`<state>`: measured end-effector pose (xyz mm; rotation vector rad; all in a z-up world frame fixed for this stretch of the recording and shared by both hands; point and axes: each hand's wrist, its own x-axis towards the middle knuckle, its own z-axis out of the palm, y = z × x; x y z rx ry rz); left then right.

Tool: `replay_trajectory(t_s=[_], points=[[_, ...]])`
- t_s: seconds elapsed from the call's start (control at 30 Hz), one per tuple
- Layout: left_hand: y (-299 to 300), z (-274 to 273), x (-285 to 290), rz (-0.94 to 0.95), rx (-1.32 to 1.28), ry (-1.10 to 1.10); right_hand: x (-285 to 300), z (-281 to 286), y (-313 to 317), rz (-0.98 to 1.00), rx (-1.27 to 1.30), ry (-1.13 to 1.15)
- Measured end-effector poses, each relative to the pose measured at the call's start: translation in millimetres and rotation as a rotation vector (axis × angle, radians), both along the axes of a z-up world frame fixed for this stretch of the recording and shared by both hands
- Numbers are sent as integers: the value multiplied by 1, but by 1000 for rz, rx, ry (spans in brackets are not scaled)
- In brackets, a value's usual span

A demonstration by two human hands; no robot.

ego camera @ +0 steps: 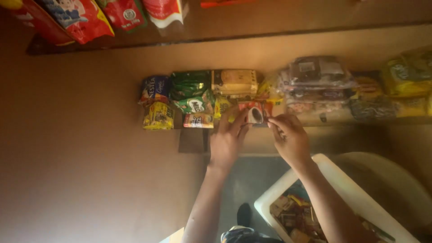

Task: Stocking grocery shelves with various packaged snacks, coffee, and condiment packets from a storage bin.

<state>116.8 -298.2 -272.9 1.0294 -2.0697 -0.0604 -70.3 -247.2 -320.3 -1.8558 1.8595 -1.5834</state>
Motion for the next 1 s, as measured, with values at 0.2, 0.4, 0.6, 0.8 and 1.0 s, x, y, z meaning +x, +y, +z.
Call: replay_trajectory(t_s=[0.2,0.4,0.6,0.8,1.0], points=[[-22,-18,-3,18,-6,-86,11,22,-6,-68,-91,278],[-29,-19,-6,-37,-4,-124,10,23,-14,-139,21,376],[-8,15,-2,5,5,-223,10,26,-5,-116,83,361],[10,9,-6,-125,-17,7,10,28,17,-95,110,230],[51,-57,-55,-330,354,157,-22,-27,80,-219,136,-16]])
